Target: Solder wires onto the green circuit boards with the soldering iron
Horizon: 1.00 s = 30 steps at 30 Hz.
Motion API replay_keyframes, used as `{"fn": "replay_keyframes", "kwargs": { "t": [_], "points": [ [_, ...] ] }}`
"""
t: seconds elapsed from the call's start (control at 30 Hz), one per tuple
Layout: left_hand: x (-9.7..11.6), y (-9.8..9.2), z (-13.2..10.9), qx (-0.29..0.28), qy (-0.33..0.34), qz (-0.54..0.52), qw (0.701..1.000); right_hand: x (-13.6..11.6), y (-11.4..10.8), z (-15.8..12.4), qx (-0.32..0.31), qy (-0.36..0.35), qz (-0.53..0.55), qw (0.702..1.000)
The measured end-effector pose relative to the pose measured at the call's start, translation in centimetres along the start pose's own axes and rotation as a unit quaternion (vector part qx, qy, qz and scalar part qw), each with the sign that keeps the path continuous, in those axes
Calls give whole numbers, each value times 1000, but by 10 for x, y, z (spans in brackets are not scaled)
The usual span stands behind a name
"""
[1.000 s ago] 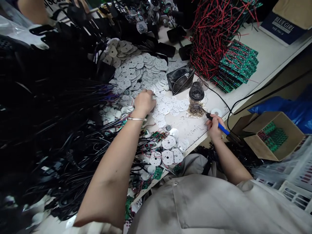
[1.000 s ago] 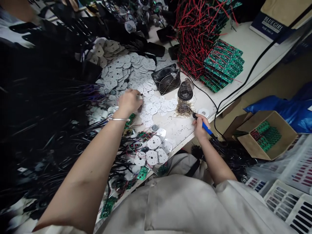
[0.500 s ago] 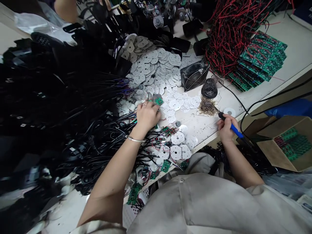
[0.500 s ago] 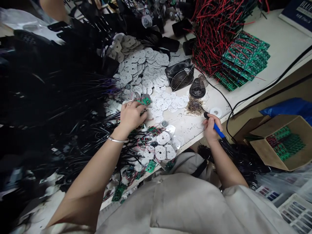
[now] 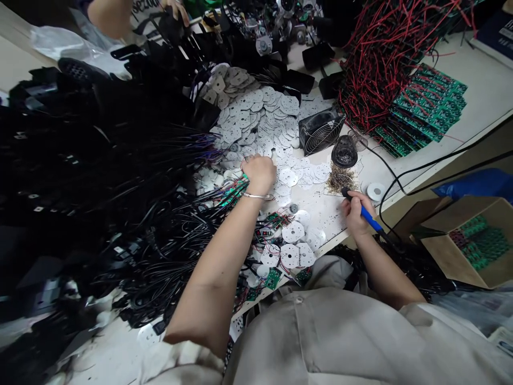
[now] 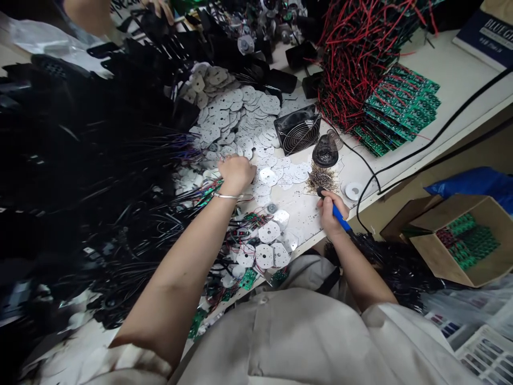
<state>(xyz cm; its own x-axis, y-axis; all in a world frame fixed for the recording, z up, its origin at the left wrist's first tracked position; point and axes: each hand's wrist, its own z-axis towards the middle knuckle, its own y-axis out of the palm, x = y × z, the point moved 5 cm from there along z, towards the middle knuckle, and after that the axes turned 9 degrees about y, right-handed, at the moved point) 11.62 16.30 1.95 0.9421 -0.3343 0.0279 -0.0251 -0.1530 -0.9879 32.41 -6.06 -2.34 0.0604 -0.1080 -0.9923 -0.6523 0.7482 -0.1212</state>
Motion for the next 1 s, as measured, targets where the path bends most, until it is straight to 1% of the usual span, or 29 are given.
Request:
{"fn": "replay_keyframes", "kwargs": {
  "t": [0.1, 0.2, 0.3, 0.4, 0.53, 0.6, 0.63, 0.73, 0.83, 0.9, 0.93, 1.0],
  "points": [
    [3, 4, -4, 7, 35, -12, 999, 3, -2, 2, -3, 14, 5, 1000],
    [1, 4, -9, -6, 31, -34, 999, 1, -2, 2, -10, 11, 3, 1000],
    [-1, 2, -8, -9, 26, -55, 998, -1, -1, 2, -5, 7, 11, 1000],
    [-3, 6, -2, -1, 7, -117, 993, 0, 0, 3, 0, 15, 23, 1000],
    [-8, 18, 8, 32, -24, -217, 975, 6, -4, 6, 50, 54, 36, 997],
    [-12, 20, 10, 54, -40, -305, 950, 9, -7, 7, 67, 68, 32, 995],
    [-15, 19, 9, 66, -51, -357, 930, 10, -8, 7, 71, 71, 26, 995],
    [-22, 9, -1, 92, -60, -502, 858, 13, -10, 7, 74, 73, 1, 995],
    [-26, -1, -16, 78, -36, -602, 794, 15, -11, 6, 76, 78, -16, 994],
    [-28, -4, -28, 68, -23, -633, 771, 14, -11, 6, 83, 81, -19, 993],
    [-29, -5, -34, 68, -18, -637, 768, 14, -11, 6, 85, 82, -18, 993],
    [-32, -4, -45, 74, -7, -626, 777, 13, -10, 8, 86, 82, -13, 993]
  ]
}}
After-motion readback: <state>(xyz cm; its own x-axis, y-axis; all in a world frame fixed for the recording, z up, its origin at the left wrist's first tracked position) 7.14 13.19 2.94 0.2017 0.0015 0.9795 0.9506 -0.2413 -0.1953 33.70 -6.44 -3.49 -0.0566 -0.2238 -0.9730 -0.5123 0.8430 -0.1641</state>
